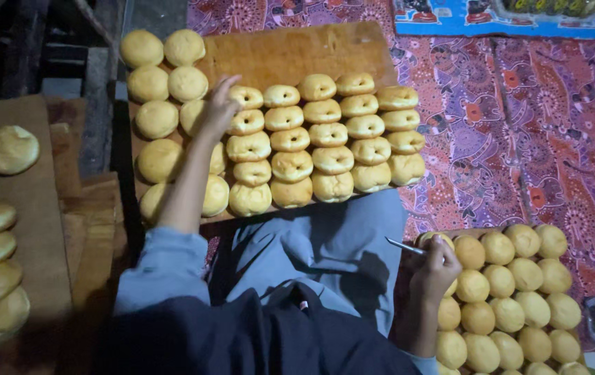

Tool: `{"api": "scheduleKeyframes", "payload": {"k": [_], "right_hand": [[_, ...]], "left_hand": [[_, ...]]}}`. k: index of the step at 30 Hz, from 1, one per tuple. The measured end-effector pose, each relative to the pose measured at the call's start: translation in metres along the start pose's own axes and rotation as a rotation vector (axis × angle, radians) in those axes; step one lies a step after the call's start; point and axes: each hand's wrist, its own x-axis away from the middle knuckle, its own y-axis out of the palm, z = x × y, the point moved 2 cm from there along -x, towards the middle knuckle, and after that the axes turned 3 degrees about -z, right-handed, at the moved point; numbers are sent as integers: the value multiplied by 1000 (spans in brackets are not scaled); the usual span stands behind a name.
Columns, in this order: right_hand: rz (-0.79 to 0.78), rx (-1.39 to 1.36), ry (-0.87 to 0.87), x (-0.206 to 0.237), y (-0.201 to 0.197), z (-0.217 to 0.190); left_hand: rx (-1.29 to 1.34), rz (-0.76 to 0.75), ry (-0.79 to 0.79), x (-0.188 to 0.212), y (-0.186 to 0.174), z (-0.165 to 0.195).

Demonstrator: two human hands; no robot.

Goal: The person sits on the floor and uses a small metal tool to poke a hole in the center of each round bun. The buns are arranged on wooden boards, and the person handles them one at a time, placing the poked buns into a separate stack.

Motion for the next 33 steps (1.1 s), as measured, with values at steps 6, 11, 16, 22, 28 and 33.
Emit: {"api": "scheduleKeyframes", "payload": {"k": [6, 11, 16, 22, 28, 33], "right_hand": [[17, -150, 61, -1, -13, -4], [0, -149, 126, -5, -13, -2], [-62, -93, 40, -9, -5, 4], [-94, -113, -94, 3, -2, 15], [-28, -28, -1, 8, -16, 18], [2, -85, 34, 8, -23, 19]], "left_hand": [[115, 425, -111, 183, 41, 51], [-313, 492, -105, 269, 94, 99], [-292, 480, -67, 261, 109, 112], [-309, 468, -68, 262, 104, 111], [-644, 319, -29, 267, 115, 125], [-480, -4, -199, 267, 150, 143]]}}
